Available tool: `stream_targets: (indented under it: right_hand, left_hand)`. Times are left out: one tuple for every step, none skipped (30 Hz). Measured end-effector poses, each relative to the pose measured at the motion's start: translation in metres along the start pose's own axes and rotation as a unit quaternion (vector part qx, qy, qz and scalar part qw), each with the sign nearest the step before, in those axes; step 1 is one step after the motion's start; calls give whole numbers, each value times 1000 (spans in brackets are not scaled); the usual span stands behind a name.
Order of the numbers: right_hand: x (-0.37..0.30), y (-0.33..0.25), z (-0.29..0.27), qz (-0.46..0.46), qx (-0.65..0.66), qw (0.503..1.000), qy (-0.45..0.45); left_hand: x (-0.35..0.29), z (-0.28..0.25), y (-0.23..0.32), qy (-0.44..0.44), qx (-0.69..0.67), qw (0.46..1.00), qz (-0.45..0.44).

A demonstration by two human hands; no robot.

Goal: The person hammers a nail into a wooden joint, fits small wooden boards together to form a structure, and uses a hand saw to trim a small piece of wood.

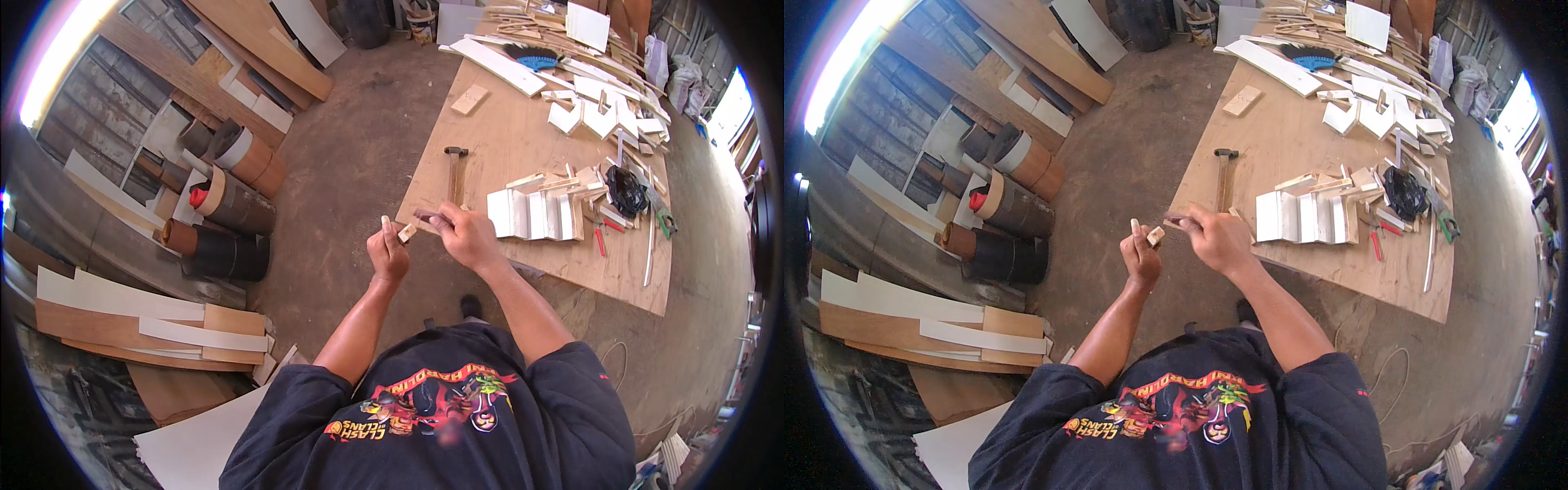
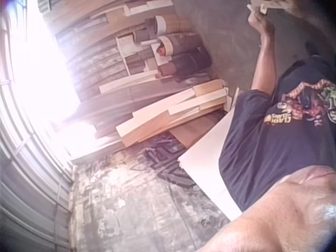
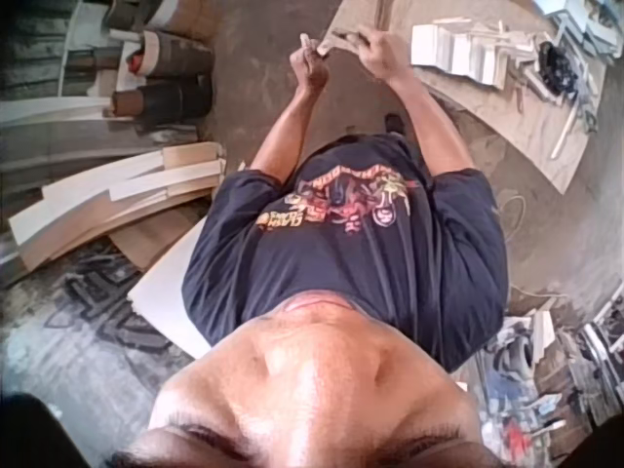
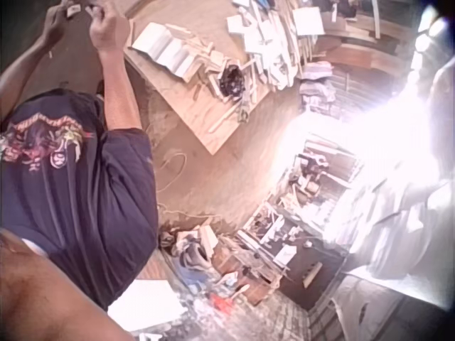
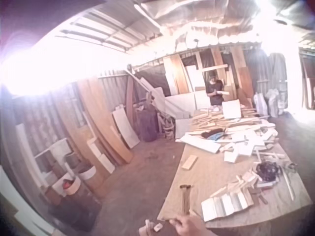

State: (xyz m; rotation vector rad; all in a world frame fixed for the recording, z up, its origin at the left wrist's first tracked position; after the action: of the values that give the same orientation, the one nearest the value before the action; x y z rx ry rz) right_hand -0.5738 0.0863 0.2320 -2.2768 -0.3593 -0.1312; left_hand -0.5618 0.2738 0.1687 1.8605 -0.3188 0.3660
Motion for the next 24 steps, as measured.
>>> stream_targets:
  right_hand:
    - [1,-3,0,-2,2,1000,0]
    - [-1,-5,2,5,57,998,-26]
    - [-2,-9,4,12,112,992,-53]
    - [-5,-22,4,-31,124,990,-56]
    - [-3,-16,8,-29,124,990,-56]
    - [1,-6,12,-33,109,993,-30]
    - [6,-2,8,-39,92,995,-2]
    - [9,9,3,6,14,1000,-22]
    - [7,8,2,6,12,1000,-20]
    - [4,-4,3,-18,47,998,-38]
    - [0,-15,4,-40,83,994,-59]
    - [-1,-30,4,-87,76,991,-74]
    - [3,-20,6,-85,73,991,-71]
    - [11,-2,9,-70,69,993,-58]
    - [13,13,9,-54,65,995,-46]
    - [13,11,-1,0,-14,997,-77]
    - [12,8,-2,-2,-14,997,-75]
    - [9,-3,-3,-56,26,997,-56]
    - [4,-12,-4,-105,68,991,-41]
    - [2,-21,-3,-122,60,989,-61]
    - [3,-18,-3,-120,61,989,-62]
    - [9,-9,-4,-95,30,993,-64]
    - [12,0,-5,-70,-1,995,-66]
    - [10,12,-4,-44,-29,996,-73]
  left_hand:
    - [0,-3,-1,1,2,1000,0]
    - [-1,-5,-1,-3,18,1000,12]
    - [-1,-6,0,-7,34,999,24]
    - [0,-5,1,-8,33,999,22]
    - [2,-2,2,-11,32,999,23]
    - [3,0,3,-15,30,999,25]
    - [3,-1,2,-15,29,999,27]
    - [1,-2,-1,-18,34,999,31]
    - [1,-2,-2,-20,38,998,35]
    - [4,-2,-2,-19,40,998,36]
    - [4,0,-4,-17,23,999,29]
    - [2,0,-5,-15,5,1000,23]
    - [5,3,-2,-18,2,999,26]
    - [5,5,0,-35,-3,999,7]
    - [5,7,0,-53,-8,998,-12]
    - [5,3,-2,-52,-7,999,-10]
    - [3,1,-8,-78,-29,996,-28]
    - [3,3,-13,-103,-51,992,-47]
    - [3,4,-10,-104,-51,992,-49]
    - [4,9,-3,-120,-69,989,-49]
    - [4,13,0,-136,-88,986,-49]
    - [7,14,-9,-159,-73,982,-65]
    - [4,12,-14,-160,-74,982,-63]
    - [-2,12,-22,-164,-110,976,-92]
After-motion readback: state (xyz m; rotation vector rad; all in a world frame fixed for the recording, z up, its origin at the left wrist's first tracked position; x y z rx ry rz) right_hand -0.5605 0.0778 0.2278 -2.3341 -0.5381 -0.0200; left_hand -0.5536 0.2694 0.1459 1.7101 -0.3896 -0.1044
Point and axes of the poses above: each hand's wrist, its own x-axis towards the middle knuckle, its own z-axis out of the palm, y = z × x, the point moved 7 cm from there along x, towards the middle knuckle, and after that the axes turned 10 degrees about -y, right-handed, at the moved point
